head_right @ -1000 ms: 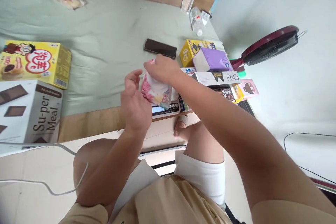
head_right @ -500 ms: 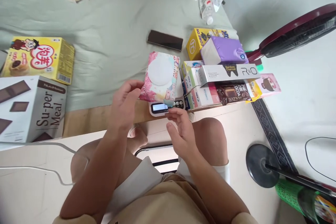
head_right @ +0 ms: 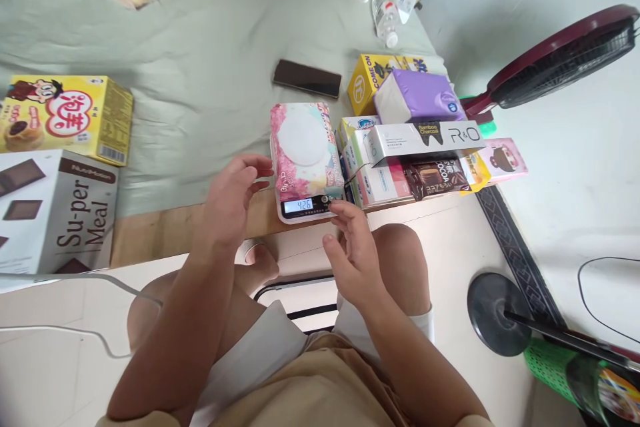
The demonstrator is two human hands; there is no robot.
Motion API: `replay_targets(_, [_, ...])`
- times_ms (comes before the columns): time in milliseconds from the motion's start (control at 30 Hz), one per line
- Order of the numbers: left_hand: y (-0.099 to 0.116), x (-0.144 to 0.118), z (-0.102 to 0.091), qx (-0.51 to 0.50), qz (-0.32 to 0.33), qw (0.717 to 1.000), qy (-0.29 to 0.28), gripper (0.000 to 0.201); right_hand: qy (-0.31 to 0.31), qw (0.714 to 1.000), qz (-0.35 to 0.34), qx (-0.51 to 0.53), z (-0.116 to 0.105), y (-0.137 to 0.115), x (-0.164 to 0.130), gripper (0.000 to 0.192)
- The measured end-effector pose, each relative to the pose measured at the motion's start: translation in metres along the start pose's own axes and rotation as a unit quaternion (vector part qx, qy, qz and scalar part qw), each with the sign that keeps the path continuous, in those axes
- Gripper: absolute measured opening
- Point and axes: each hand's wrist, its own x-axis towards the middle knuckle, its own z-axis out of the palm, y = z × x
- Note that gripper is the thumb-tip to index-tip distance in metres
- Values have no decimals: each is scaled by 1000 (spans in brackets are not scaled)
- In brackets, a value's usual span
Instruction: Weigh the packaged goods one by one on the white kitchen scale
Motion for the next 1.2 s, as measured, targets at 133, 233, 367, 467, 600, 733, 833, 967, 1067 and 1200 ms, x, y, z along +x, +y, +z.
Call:
replay_targets(133, [3,-3,3,18,-11,1000,-16,28,10,1000,-21,-16,-3,-5,3,38])
replay_targets(233, [4,-3,4,24,-19,999,-14,27,12,1000,-5,-4,-2,-6,3,44])
replay_targets(367, [2,-1,4,23,-43,999,-5,33,12,996,71,45,8,-6,5,77])
replay_targets(467, [-1,0,5,29,-51,998,-2,34,20,990,119,79,15,-8,15,99])
replay_targets(600, [-5,2,6,31,-52,998,5,37,11,988,132,80,13,-13,31,87])
replay_targets(733, [-9,8,10,21,-34,999,31,42,-3,990,131,50,10,-16,36,74])
replay_targets(833, [-13,15,18,-4,-14,998,58,45,-25,985,154,79,16,-15,41,87])
replay_targets(967, [-13,19,27,-91,9,992,86,41,-94,972,181,115,26,-13,60,84])
replay_targets(1067, [-10,17,24,-100,6,992,71,38,-117,974,152,122,32,-16,71,70])
replay_targets(1200, [3,9,16,-105,52,987,111,25,-165,978,72,104,44,-28,67,69])
